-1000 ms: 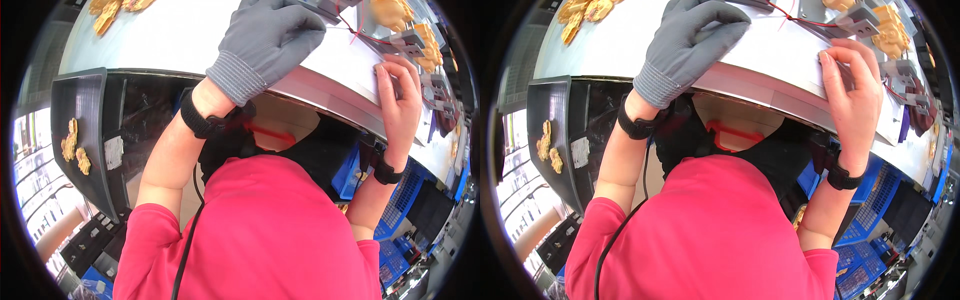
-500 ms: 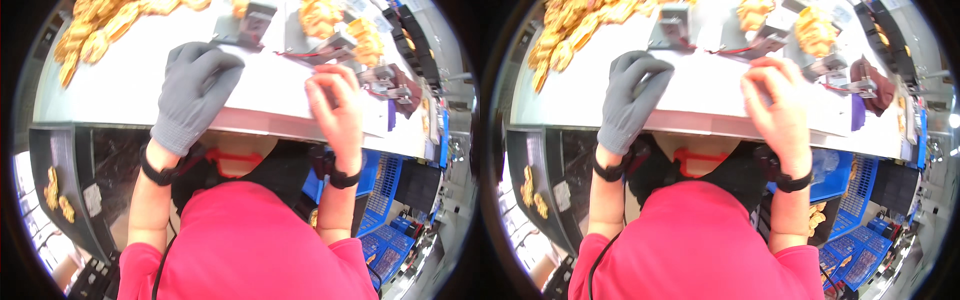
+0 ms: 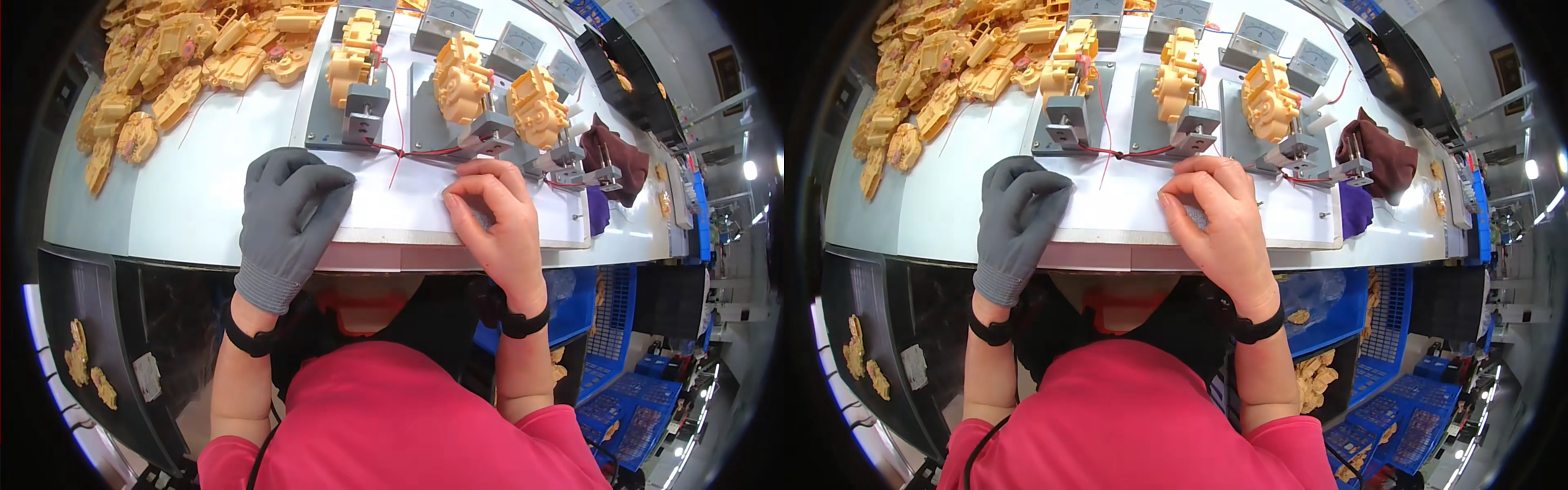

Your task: The person places yellow plastic toy components onto a testing rig with three slots. They connect red and black wires to the components and operate the rig's switches. The person removes the components, wipes the rig with a purple cloth, and repeats the process with new components.

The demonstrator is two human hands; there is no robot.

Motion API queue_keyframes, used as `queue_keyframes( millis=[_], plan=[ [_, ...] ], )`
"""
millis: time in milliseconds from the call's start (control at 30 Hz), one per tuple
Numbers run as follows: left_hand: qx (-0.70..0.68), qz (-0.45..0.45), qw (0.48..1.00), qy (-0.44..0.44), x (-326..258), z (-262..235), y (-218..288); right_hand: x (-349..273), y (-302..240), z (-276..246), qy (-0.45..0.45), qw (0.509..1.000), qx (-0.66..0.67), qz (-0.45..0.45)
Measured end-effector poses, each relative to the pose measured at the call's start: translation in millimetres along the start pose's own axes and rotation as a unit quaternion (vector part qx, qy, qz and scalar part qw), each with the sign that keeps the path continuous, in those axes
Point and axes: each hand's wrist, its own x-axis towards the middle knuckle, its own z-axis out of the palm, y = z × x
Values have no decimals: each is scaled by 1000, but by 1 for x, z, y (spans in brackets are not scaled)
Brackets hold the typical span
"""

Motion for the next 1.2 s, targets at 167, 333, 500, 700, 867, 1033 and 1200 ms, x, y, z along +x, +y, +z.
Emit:
queue_keyframes(
  millis=[167,333,500,700,867,1033,1200],
  plan=[
    [-9,17,999,33,0,4,-2,0,0,0,2,1000,-1,0],
    [1,-7,1000,6,-1,0,1,1,-1,0,0,1000,-5,-10],
    [-11,-18,1000,8,0,1,3,2,-1,-3,-6,999,-18,-26],
    [-8,-10,1000,11,0,1,2,2,-1,-3,-4,999,-23,-32],
    [-9,-6,1000,16,-1,1,2,1,-1,-2,-7,1000,-18,-23],
    [-21,-4,999,35,-1,4,2,1,0,-1,-4,999,-21,-32],
    [-20,-5,999,36,-1,4,2,2,1,-1,2,999,-15,-39]
  ],
)
